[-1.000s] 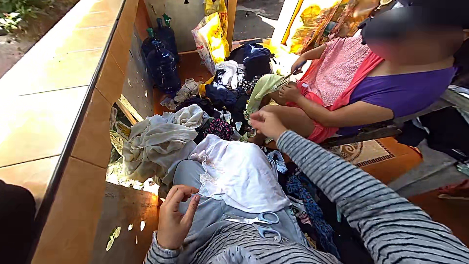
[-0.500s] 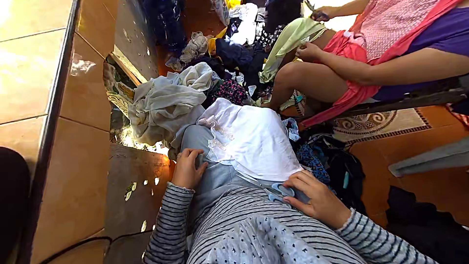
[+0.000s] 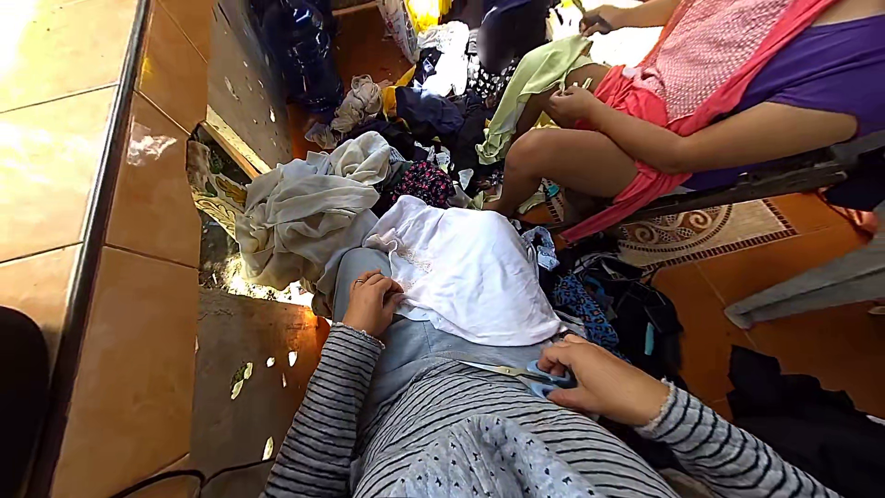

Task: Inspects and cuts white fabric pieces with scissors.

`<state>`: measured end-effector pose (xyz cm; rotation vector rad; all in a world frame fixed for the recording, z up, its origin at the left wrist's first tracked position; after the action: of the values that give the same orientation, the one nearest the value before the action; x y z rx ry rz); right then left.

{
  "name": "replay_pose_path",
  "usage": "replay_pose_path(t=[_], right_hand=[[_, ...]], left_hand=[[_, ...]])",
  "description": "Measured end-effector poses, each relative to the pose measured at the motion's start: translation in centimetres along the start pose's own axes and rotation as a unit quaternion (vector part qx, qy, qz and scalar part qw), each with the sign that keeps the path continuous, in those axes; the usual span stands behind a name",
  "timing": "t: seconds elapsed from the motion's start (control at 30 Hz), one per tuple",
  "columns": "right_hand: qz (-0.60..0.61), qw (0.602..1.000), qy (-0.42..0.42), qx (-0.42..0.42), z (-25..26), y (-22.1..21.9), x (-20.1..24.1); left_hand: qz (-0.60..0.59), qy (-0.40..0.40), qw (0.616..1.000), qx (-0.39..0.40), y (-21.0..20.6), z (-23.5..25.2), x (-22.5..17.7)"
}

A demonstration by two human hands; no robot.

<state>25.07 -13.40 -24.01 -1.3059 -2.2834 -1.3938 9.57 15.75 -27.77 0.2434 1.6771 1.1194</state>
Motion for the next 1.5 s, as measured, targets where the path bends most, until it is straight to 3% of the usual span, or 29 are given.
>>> replay_pose_path(t=[0.03, 0.1, 0.2, 0.33, 0.53, 0.67, 0.8, 1.03, 1.27, 1.37, 1.43, 1.5], right_hand=[[0.034, 0.999, 0.003, 0.001, 0.0, 0.4, -0.4], [0.130, 0.986, 0.063, -0.082, 0.0, 1.1, -0.8], [0.261, 0.932, 0.129, -0.216, 0.7, 1.5, 0.0], [0.173, 0.897, 0.146, -0.381, 2.5, 1.2, 1.6], [0.048, 0.861, 0.158, -0.482, 3.5, -1.5, 3.2], [-0.019, 0.834, 0.142, -0.532, 4.6, -0.4, 3.1], [0.094, 0.825, 0.106, -0.547, 4.8, 3.8, 1.6], [0.281, 0.773, 0.201, -0.533, 4.7, 6.4, 3.8], [0.345, 0.691, 0.288, -0.566, 5.4, 8.4, 8.8], [0.415, 0.681, 0.285, -0.532, 5.9, 9.4, 8.2], [0.472, 0.674, 0.273, -0.499, 5.9, 9.6, 7.3], [0.512, 0.656, 0.267, -0.486, 5.7, 9.6, 6.5]], left_hand=[[-0.032, -0.029, 0.998, -0.044, 0.4, -0.3, -0.1], [-0.088, -0.092, 0.984, -0.126, 1.6, -0.7, -0.6], [-0.122, -0.156, 0.966, -0.169, 3.7, -1.0, -1.9], [-0.151, -0.194, 0.957, -0.153, 5.8, -0.9, -3.8], [-0.270, -0.171, 0.937, -0.144, 7.1, -2.1, -5.6], [-0.300, -0.184, 0.920, -0.171, 7.7, -1.2, -6.6], [-0.286, -0.162, 0.929, -0.173, 9.0, 1.4, -7.1], [-0.255, -0.227, 0.925, -0.169, 10.8, 5.7, -11.9], [-0.313, -0.308, 0.898, 0.012, 7.9, 6.5, -19.4], [-0.358, -0.297, 0.885, 0.007, 6.1, 6.8, -17.5], [-0.268, -0.258, 0.928, -0.012, 3.6, 7.3, -13.5], [-0.114, -0.149, 0.981, 0.041, 0.2, 7.4, -8.4]])
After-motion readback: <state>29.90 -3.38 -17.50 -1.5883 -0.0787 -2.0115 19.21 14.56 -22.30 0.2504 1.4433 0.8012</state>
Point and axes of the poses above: each hand's wrist, its own z-axis towards the middle knuckle, its own y-axis out of the back of the hand, x = y × z, the point moved 6 cm from there along z, towards the middle knuckle, and after that the axes turned 8 degrees about -x, right-handed, at the moved point
